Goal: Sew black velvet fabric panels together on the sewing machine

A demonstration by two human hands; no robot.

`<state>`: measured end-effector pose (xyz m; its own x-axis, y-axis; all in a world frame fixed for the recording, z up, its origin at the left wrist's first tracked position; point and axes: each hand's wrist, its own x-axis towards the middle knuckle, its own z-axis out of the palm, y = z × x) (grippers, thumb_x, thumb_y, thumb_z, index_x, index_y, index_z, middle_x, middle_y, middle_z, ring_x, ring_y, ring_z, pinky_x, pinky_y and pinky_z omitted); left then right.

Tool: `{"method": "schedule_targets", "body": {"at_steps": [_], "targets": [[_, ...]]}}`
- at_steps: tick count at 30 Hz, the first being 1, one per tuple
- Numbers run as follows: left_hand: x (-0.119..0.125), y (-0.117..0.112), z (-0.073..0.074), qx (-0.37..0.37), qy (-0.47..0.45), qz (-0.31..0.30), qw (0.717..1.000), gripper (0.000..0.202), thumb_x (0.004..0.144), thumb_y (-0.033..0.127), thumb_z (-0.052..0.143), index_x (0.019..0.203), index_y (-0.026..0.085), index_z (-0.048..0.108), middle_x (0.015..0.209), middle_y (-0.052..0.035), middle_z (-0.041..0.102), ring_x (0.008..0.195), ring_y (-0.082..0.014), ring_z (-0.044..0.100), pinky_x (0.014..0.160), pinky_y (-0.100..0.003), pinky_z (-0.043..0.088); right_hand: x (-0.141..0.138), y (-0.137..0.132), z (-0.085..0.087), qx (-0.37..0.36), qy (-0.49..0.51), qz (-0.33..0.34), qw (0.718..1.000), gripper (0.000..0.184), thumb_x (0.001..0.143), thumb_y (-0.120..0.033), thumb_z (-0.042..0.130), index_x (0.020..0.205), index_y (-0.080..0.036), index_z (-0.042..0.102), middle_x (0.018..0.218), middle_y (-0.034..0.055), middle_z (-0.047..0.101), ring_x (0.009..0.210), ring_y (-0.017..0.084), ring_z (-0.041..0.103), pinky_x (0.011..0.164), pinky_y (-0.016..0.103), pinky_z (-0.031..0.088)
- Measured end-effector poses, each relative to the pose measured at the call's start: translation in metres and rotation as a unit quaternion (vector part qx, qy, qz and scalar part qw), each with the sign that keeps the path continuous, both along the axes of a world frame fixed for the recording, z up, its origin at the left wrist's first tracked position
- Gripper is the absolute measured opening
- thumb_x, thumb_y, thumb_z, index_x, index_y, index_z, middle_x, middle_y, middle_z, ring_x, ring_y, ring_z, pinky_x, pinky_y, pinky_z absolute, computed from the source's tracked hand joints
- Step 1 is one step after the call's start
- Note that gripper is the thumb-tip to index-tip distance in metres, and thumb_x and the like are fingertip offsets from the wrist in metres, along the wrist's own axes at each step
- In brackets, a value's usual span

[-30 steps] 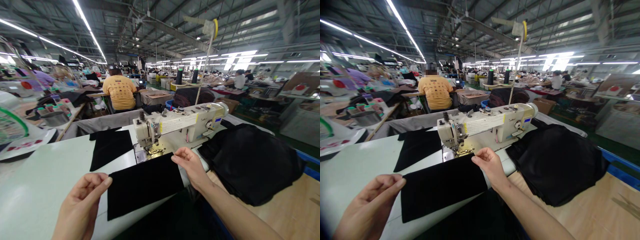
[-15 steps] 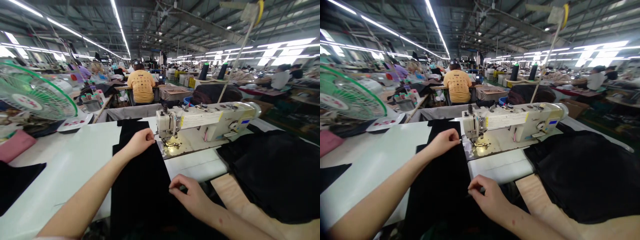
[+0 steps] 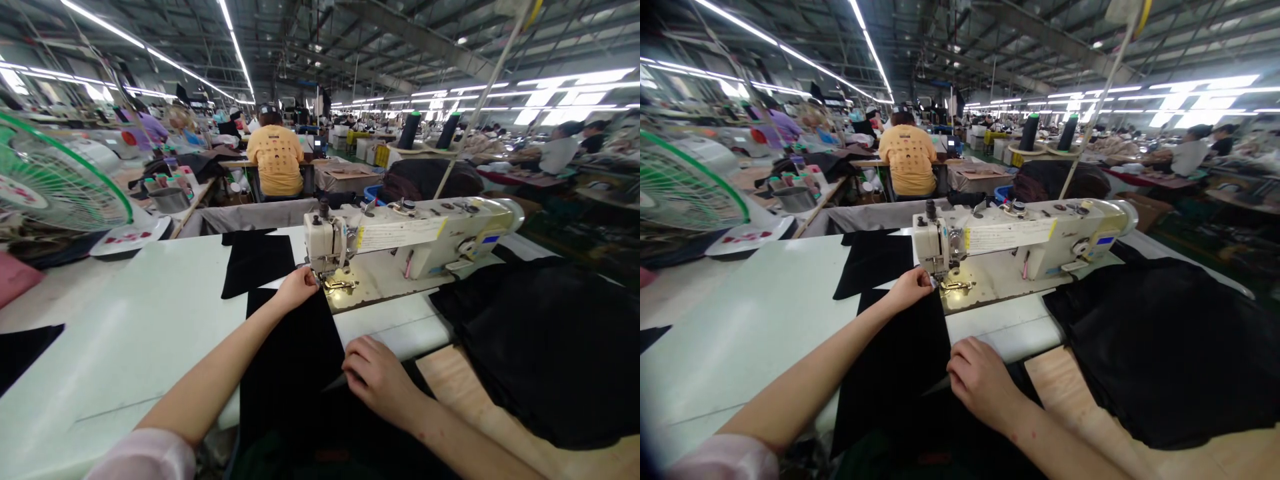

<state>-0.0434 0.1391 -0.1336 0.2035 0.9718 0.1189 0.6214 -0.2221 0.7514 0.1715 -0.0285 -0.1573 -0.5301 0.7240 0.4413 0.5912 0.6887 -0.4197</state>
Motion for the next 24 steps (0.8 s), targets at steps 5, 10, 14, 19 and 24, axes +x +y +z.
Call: {"method": "schedule_targets", "body": {"at_steps": [5,10,14,19,24], "targets": [[0.005,0.017,-0.003,-0.017,0.018,-0.006,1.000,0.016,0.060,0.013,0.066,0.064,0.022,0.053,0.058,0.0049,0.055,0.057,-0.0140,0.053,0.056,-0.025,0.036,-0.001,0.007,-0.004,-0.008,0.042,0.004,0.999,0.021,0.079,-0.002,0.056,0.086,-0.022,0.059,0.087,0.0039,0.065,0.084,0.021,0.060,0.075,0.034,0.048],[0.005,0.022,-0.002,-0.008,0.053,-0.010,0.999,0.013,0.064,0.013,0.066,0.067,0.021,0.056,0.058,0.0044,0.056,0.057,-0.0141,0.053,0.056,-0.026,0.036,-0.001,0.009,-0.004,0.003,0.039,0.017,0.999,0.020,0.082,-0.003,0.055,0.088,-0.021,0.061,0.089,0.0048,0.067,0.085,0.021,0.060,0.077,0.036,0.048],[0.007,0.016,0.007,0.014,0.097,0.017,0.995,0.012,0.068,0.013,0.067,0.073,0.020,0.058,0.065,0.0006,0.060,0.063,-0.0173,0.057,0.060,-0.027,0.040,0.000,0.007,-0.003,0.014,0.011,0.024,1.000,0.021,0.084,-0.003,0.054,0.091,-0.021,0.062,0.091,0.0056,0.068,0.086,0.021,0.060,0.079,0.037,0.049],[0.013,-0.055,0.019,0.093,0.151,0.052,0.983,0.020,0.079,0.015,0.063,0.099,0.017,0.061,0.104,-0.0113,0.064,0.105,-0.0293,0.057,0.086,-0.039,0.045,0.003,0.002,0.002,0.015,-0.013,0.036,0.999,0.023,0.086,-0.005,0.053,0.100,-0.019,0.065,0.098,0.0079,0.070,0.093,0.023,0.060,0.085,0.040,0.051],[0.005,-0.148,-0.001,0.166,0.223,-0.235,0.931,0.026,0.087,0.011,0.053,0.107,0.021,0.066,0.112,-0.0087,0.069,0.103,-0.0256,0.062,0.089,-0.038,0.051,0.006,0.001,0.007,-0.006,-0.030,0.037,0.999,0.023,0.089,-0.008,0.053,0.104,-0.019,0.067,0.102,0.0077,0.070,0.096,0.024,0.060,0.089,0.041,0.051]]}}
